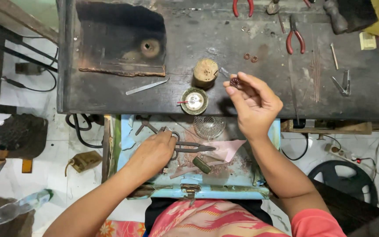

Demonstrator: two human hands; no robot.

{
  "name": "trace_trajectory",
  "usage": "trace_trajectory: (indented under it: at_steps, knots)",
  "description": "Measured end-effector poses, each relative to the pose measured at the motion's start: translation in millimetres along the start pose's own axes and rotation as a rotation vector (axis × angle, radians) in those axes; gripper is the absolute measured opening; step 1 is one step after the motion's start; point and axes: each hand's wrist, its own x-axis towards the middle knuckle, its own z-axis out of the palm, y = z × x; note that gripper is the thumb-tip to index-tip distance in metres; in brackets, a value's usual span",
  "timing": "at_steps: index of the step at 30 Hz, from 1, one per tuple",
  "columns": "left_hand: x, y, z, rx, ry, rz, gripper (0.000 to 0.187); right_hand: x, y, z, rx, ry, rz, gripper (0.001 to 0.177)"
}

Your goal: Soldering and assembling small jewelry components using a blowtorch and hand tools

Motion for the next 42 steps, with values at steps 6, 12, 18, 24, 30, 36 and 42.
trace_trajectory:
  at_steps: [6,12,18,24,30,36,42]
  knots:
    - [4,-14,-39,-0.194,-0.166,0.124,0.018,1,2,0,-0.023,-0.016,-0.018,0.029]
    - [23,-31,-139,-0.579,-0.508,0.010,0.022,3,3,1,0.013,-0.016,-0.011,0.028]
    - [47,-14,-122,-0.998,-0.063,-0.068,0.026,1,2,2,0.054,-0.025,-0.006,0.030]
    - [67,15,-69,-1.080,0.515,-0.071,0.031,-3,0,4,0.097,0.014,-0.038,0.023]
    - [59,32,-44,-1.229,0.537,-0.192,0.025,-7,0,1,0.118,0.008,-0.012,0.025]
    - [60,34,-54,-1.176,0.568,-0.066,0.021,-12,-4,1,0.089,-0.005,-0.025,0.025]
    - [61,34,-48,-1.183,0.579,-0.029,0.025,-9,-5,2,0.077,0.007,-0.076,0.023]
